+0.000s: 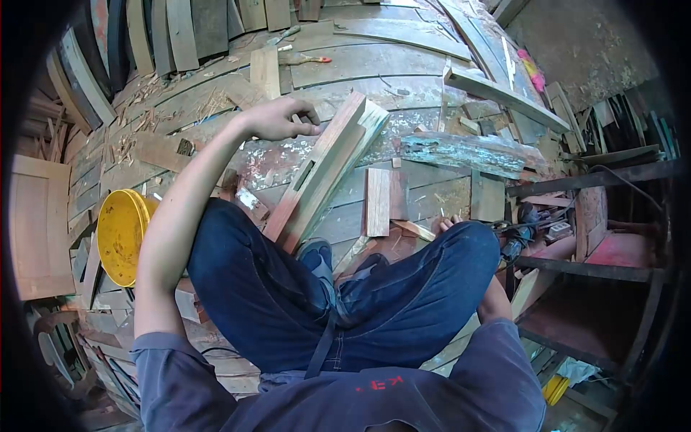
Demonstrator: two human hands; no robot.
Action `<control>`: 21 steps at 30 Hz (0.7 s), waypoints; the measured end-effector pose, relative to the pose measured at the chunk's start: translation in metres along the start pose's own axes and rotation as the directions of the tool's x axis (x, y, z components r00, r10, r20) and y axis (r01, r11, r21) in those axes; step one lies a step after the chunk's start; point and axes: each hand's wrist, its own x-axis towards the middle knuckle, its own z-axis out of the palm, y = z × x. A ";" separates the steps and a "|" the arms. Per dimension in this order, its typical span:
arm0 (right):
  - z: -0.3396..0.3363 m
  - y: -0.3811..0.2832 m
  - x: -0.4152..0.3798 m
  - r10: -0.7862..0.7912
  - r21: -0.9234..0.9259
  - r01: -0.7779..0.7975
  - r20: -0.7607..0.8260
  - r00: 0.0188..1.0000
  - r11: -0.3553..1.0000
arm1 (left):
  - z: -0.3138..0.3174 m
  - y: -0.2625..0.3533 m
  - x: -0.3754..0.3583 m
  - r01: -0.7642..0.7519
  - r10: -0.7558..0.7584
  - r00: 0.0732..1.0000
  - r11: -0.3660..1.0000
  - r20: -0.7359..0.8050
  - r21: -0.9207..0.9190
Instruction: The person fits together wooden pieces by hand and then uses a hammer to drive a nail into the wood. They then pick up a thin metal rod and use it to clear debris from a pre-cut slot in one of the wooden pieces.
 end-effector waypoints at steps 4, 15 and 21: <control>0.031 0.013 0.003 -0.159 -0.071 0.157 -0.029 0.987 0.985 | 0.001 0.000 0.001 -0.027 0.028 1.000 1.000 -0.014 0.013; -0.137 -0.080 0.122 0.236 0.547 0.113 -0.526 0.817 0.829 | -0.004 0.013 -0.001 0.106 -0.103 0.993 0.993 0.053 -0.055; -0.269 -0.061 0.158 0.171 0.675 0.263 -0.504 0.846 0.690 | -0.006 0.001 -0.004 0.027 -0.028 0.999 0.998 -0.018 -0.048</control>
